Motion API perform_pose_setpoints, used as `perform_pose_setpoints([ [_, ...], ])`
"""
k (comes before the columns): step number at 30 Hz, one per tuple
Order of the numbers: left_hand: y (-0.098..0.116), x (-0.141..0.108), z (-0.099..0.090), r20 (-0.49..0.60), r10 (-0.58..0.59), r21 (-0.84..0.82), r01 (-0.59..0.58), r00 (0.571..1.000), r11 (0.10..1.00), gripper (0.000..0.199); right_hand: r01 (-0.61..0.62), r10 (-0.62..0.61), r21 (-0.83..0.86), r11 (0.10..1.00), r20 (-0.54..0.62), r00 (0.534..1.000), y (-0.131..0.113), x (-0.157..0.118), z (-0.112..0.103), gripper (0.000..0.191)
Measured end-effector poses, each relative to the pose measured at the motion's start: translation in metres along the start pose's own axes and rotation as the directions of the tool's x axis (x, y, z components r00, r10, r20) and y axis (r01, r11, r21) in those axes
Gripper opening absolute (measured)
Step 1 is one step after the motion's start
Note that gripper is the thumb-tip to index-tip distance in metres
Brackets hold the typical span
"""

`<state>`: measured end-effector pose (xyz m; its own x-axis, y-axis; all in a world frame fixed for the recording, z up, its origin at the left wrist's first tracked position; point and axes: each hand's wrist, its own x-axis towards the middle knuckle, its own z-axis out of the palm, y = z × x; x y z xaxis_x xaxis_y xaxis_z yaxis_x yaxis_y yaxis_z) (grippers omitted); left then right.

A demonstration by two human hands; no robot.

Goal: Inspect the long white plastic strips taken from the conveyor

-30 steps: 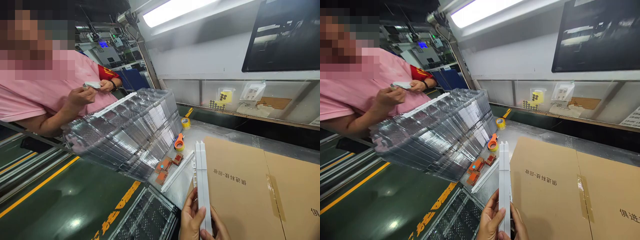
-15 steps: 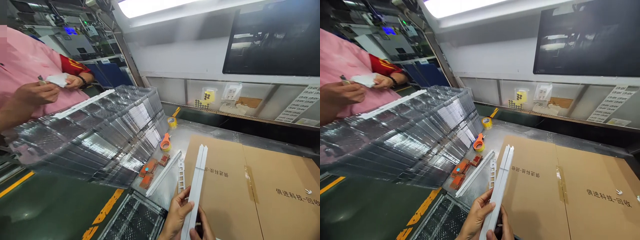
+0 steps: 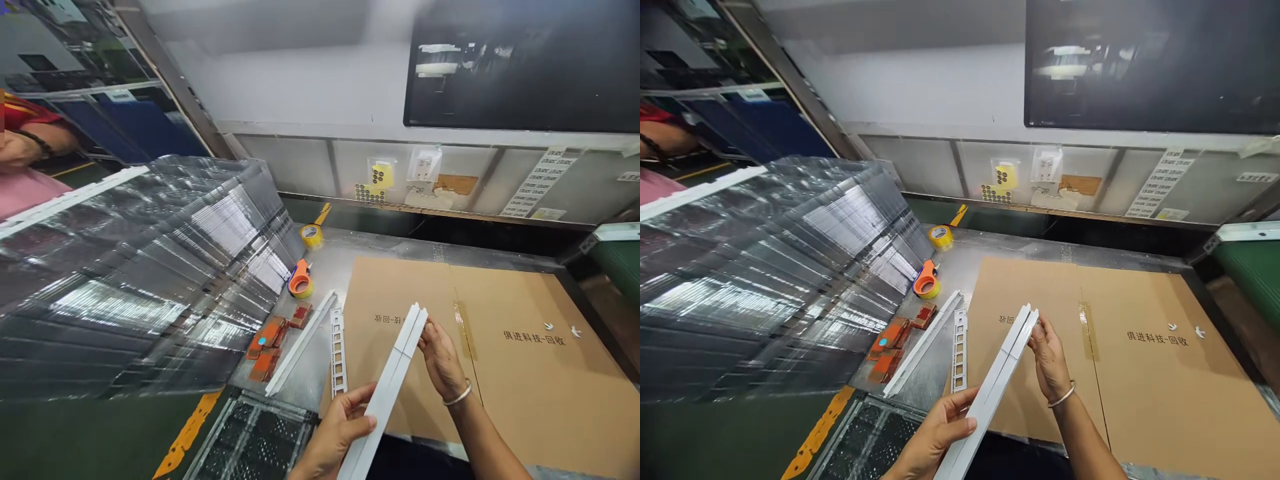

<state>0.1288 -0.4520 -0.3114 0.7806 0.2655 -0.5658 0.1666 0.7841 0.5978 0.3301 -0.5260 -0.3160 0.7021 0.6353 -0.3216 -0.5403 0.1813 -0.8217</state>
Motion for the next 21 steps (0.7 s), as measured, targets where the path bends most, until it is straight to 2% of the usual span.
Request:
perform_pose_setpoints([
  [4,-0.011,0.002,0.0,-0.043,-0.073,0.017,0.074,0.996,0.997,0.069,-0.006,0.007,0.015,1.0,-0.03,1.0,-0.004,0.003,-0.001,0.042],
  [8,-0.012,-0.002,0.004,-0.079,-0.109,0.003,0.11,0.991,0.994,0.075,-0.018,0.019,0.02,1.0,-0.07,0.997,-0.003,0.003,-0.001,0.04],
  [21,0.004,-0.001,0.018,-0.084,-0.124,0.035,0.128,0.989,0.991,0.056,-0.074,0.074,0.007,0.997,-0.192,0.979,0.007,0.014,-0.005,0.038],
])
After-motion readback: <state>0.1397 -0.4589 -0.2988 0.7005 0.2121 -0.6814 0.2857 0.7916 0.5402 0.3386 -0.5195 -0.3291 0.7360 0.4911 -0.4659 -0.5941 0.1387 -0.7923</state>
